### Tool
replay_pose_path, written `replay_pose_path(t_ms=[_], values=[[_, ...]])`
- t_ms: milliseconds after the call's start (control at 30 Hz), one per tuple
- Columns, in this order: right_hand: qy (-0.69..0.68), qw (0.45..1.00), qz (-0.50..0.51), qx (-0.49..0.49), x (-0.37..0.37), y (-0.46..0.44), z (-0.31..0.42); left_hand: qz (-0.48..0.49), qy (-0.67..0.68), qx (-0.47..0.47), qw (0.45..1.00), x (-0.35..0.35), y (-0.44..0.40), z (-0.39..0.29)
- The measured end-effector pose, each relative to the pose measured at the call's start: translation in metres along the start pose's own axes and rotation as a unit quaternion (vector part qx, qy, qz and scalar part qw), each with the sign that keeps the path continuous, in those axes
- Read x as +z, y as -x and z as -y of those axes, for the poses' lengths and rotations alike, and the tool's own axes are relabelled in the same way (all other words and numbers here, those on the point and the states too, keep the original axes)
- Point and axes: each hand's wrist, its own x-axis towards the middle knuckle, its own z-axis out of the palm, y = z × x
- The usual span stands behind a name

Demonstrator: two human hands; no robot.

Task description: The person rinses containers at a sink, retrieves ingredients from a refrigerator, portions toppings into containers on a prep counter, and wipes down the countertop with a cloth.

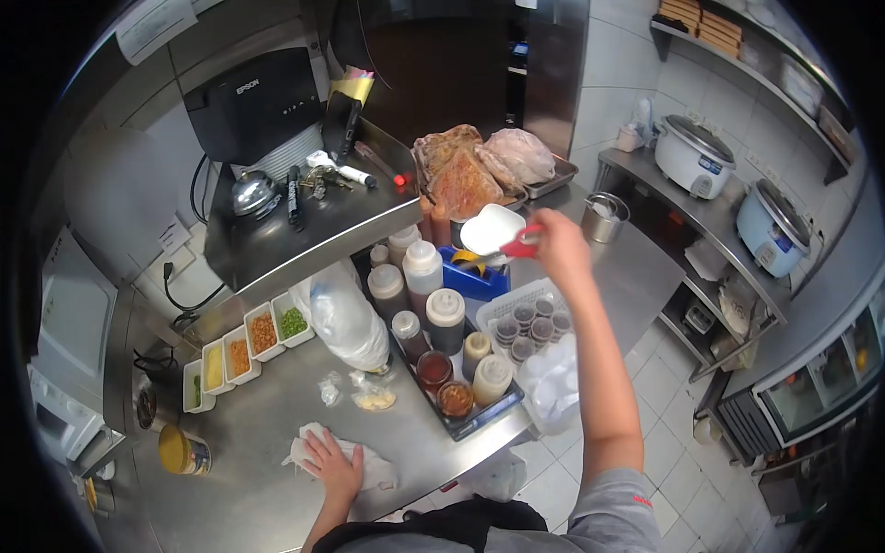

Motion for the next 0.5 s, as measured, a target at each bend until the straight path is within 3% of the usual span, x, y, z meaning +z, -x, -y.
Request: replay_pose_path(t_ms=[33, 167, 267, 300, 333, 367, 433, 467, 500], values=[[0.075, 0.997, 0.026, 0.001, 0.024, -0.014, -0.003, 0.0, 0.002, 0.002, 1.0, -0.006, -0.001, -0.005], [0.153, 0.984, 0.083, -0.034, 0.124, -0.06, -0.016, -0.025, 0.041, 0.001, 0.999, 0.0, -0.006, -0.004], [0.21, 0.96, 0.164, -0.08, 0.182, -0.079, -0.021, -0.116, 0.186, 0.062, 0.974, 0.01, -0.004, 0.006], [0.163, 0.967, 0.146, -0.131, 0.205, -0.078, -0.031, -0.161, 0.24, 0.097, 0.953, 0.013, 0.003, 0.012], [0.092, 0.941, 0.324, 0.033, 0.233, -0.096, -0.04, -0.167, 0.312, 0.039, 0.934, 0.004, 0.011, 0.008], [0.176, 0.92, 0.307, -0.166, 0.212, -0.083, -0.016, -0.176, 0.383, -0.011, 0.907, -0.006, 0.018, 0.005], [0.162, 0.894, 0.315, -0.273, 0.265, -0.107, -0.058, -0.238, 0.397, -0.103, 0.88, -0.032, 0.045, 0.006], [0.152, 0.911, 0.255, -0.285, 0.262, -0.102, -0.052, -0.264, 0.403, -0.139, 0.865, -0.045, 0.057, 0.01], [0.167, 0.915, 0.26, -0.259, 0.239, -0.098, -0.025, -0.326, 0.37, -0.141, 0.858, -0.055, 0.071, 0.023]])
